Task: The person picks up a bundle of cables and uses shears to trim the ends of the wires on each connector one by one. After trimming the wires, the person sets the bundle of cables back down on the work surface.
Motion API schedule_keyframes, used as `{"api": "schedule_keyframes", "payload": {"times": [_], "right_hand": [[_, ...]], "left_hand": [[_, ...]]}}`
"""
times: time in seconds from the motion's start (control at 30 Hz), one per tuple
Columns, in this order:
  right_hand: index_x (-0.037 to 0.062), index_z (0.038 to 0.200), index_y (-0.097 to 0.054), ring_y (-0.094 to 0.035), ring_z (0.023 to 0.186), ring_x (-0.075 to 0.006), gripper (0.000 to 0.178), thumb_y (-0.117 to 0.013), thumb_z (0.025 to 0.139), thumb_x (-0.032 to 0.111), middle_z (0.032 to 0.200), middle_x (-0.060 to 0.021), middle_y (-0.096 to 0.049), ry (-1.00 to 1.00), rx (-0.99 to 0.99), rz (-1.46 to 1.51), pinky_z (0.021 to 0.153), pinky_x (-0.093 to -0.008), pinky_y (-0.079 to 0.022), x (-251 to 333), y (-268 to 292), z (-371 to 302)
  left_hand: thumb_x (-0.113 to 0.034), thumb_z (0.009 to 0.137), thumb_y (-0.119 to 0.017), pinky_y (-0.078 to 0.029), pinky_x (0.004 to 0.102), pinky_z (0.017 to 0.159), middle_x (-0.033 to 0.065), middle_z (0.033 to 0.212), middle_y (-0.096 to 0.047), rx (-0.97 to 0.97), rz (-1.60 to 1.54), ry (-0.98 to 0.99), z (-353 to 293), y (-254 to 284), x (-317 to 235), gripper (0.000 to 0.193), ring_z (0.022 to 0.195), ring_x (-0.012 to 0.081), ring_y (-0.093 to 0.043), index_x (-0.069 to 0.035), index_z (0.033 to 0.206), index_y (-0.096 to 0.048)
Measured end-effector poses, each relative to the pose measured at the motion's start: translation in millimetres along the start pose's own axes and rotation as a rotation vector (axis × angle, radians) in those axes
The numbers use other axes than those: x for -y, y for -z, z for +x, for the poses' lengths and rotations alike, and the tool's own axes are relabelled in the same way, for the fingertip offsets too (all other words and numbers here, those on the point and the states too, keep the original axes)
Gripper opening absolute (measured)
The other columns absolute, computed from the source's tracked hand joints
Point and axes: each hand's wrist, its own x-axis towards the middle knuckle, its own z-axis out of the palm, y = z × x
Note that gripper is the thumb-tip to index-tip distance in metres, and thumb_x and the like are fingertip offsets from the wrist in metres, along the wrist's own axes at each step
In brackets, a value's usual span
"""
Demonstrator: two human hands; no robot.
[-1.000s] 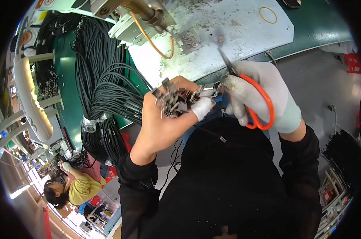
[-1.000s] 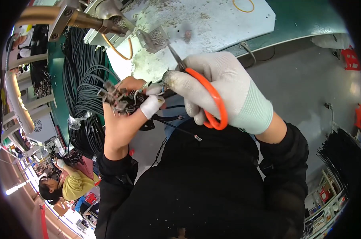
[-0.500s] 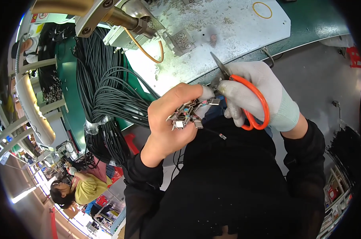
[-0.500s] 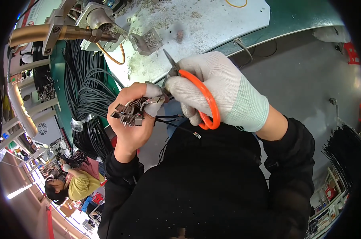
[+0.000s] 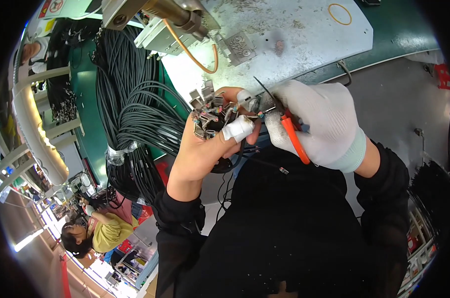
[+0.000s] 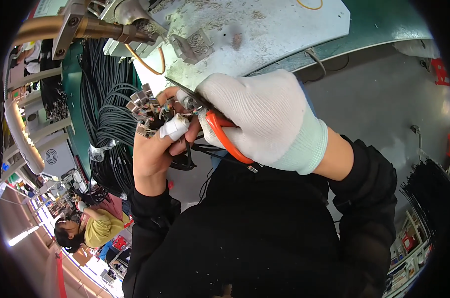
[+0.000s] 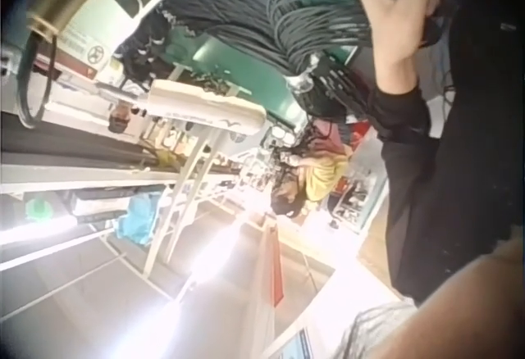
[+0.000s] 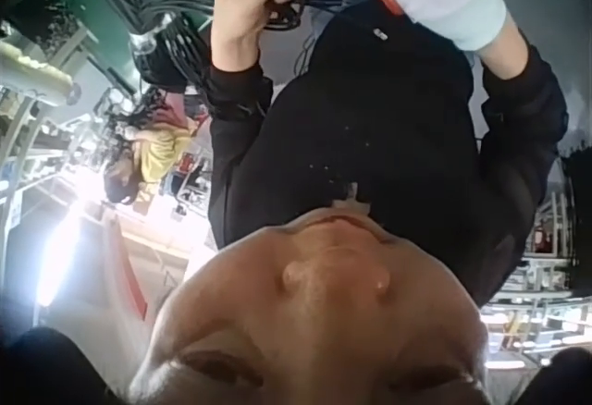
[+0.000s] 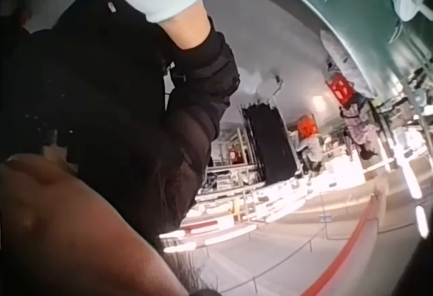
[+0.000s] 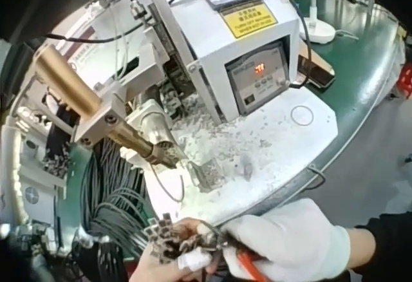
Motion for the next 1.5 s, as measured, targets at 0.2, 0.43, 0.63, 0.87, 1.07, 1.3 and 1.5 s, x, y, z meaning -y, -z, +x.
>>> {"api": "schedule_keyframes", "payload": {"times": [0.2, 0.43, 0.63, 0.87, 1.07, 1.3, 1.5], "right_hand": [[0.0064, 0.087, -0.063, -0.054, 0.052, -0.0229, 0.023, -0.072, 0.066, 0.009, 0.063, -0.0062, -0.054, 0.036, -0.083, -0.282, 0.050, -0.0282, -0.046, 7, -1, 5], [0.0080, 0.087, -0.063, -0.054, 0.054, -0.0251, 0.022, -0.071, 0.067, 0.011, 0.061, -0.0051, -0.051, 0.111, 0.080, -0.463, 0.073, -0.0357, -0.051, 8, 16, 5], [0.0083, 0.088, -0.063, -0.055, 0.058, -0.0244, 0.025, -0.071, 0.064, 0.012, 0.061, -0.0043, -0.051, -0.127, 0.256, -0.468, 0.091, -0.0420, -0.048, 6, 23, -8], [0.0075, 0.087, -0.063, -0.055, 0.057, -0.0256, 0.026, -0.073, 0.064, 0.013, 0.057, -0.0047, -0.052, 0.063, 0.131, -0.485, 0.083, -0.0389, -0.051, 6, 27, 4], [0.0068, 0.084, -0.063, -0.054, 0.051, -0.0252, 0.021, -0.072, 0.068, 0.015, 0.054, -0.0052, -0.051, -0.001, 0.104, -0.417, 0.064, -0.0332, -0.050, 4, 15, -6], [0.0051, 0.081, -0.063, -0.053, 0.046, -0.0234, 0.017, -0.068, 0.077, 0.020, 0.057, -0.0087, -0.056, -0.342, 0.268, 0.197, 0.046, -0.0284, -0.043, 9, 10, -7], [0.0015, 0.087, -0.065, -0.050, 0.049, -0.0168, 0.016, -0.066, 0.074, 0.010, 0.059, -0.0076, -0.055, -0.415, 0.161, 0.360, 0.049, -0.0259, -0.041, 11, -6, -10]], "left_hand": [[-0.001, 0.078, -0.067, -0.039, 0.0179, 0.053, 0.0011, 0.074, -0.058, -0.265, 0.188, -0.032, -2, -10, -3, 0.019, 0.060, 0.0035, -0.049, -0.001, 0.094, -0.057], [0.001, 0.073, -0.071, -0.042, 0.0176, 0.058, -0.0029, 0.072, -0.056, -0.416, 0.317, -0.352, 8, -28, 11, 0.023, 0.065, 0.0021, -0.050, -0.001, 0.087, -0.053], [0.001, 0.071, -0.072, -0.043, 0.0180, 0.059, -0.0020, 0.073, -0.056, -0.437, 0.482, -0.316, 9, -29, 9, 0.025, 0.066, 0.0023, -0.050, -0.002, 0.083, -0.050], [0.001, 0.072, -0.071, -0.043, 0.0183, 0.059, -0.0013, 0.073, -0.056, -0.394, 0.540, -0.331, 13, -25, 16, 0.024, 0.066, 0.0025, -0.051, -0.003, 0.081, -0.050], [0.002, 0.074, -0.069, -0.043, 0.0187, 0.059, -0.0013, 0.074, -0.057, -0.400, 0.455, -0.330, 14, -31, 11, 0.020, 0.067, 0.0027, -0.052, -0.002, 0.082, -0.052], [0.002, 0.075, -0.069, -0.043, 0.0191, 0.059, -0.0018, 0.072, -0.057, -0.423, 0.257, -0.289, 11, -29, 9, 0.016, 0.065, 0.0032, -0.052, 0.000, 0.082, -0.055], [0.002, 0.075, -0.068, -0.043, 0.0192, 0.058, -0.0029, 0.072, -0.056, -0.449, 0.240, -0.262, 8, -29, 7, 0.014, 0.065, 0.0034, -0.051, 0.000, 0.080, -0.055]]}}
